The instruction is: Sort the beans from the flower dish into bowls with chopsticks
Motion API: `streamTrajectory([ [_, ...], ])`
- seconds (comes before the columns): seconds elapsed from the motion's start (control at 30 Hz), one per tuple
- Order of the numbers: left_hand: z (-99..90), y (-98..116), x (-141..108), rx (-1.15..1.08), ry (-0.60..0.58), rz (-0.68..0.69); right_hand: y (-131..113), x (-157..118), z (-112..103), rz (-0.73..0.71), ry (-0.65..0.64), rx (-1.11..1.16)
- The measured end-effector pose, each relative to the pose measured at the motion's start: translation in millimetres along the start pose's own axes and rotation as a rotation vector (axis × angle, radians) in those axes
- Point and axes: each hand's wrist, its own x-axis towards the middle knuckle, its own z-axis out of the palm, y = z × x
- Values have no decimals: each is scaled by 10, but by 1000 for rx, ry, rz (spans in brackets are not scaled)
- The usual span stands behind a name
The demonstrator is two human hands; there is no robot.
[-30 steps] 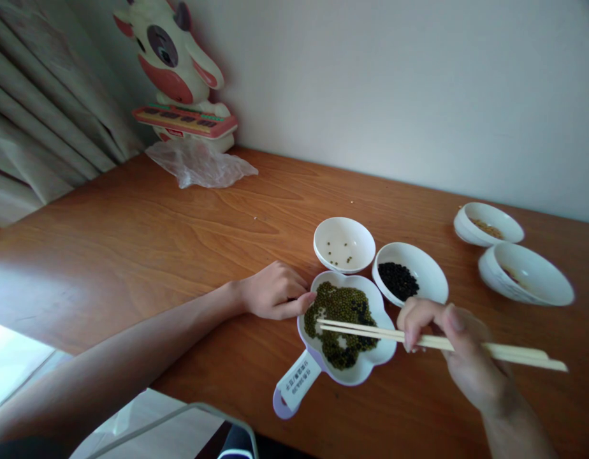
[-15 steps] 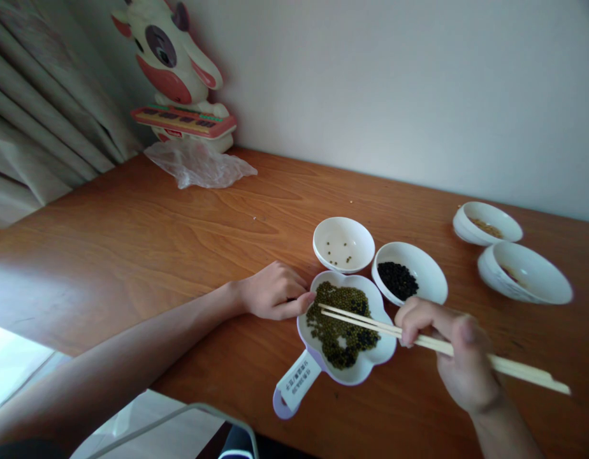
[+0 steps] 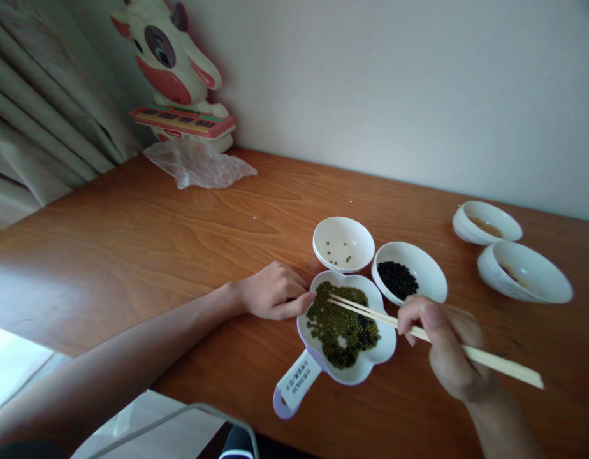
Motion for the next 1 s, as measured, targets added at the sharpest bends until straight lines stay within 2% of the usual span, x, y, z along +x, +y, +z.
streamTrajectory([
  [0.23,-2,3,-2,-10,36,9,66,6,-33,2,-77,71],
  [0.57,-2,-2,-4,-1,19,5,-16,33,36,-27,-45,50],
  [1.0,-5,0,-3,6,8,-1,6,36,25,-47,-36,44],
])
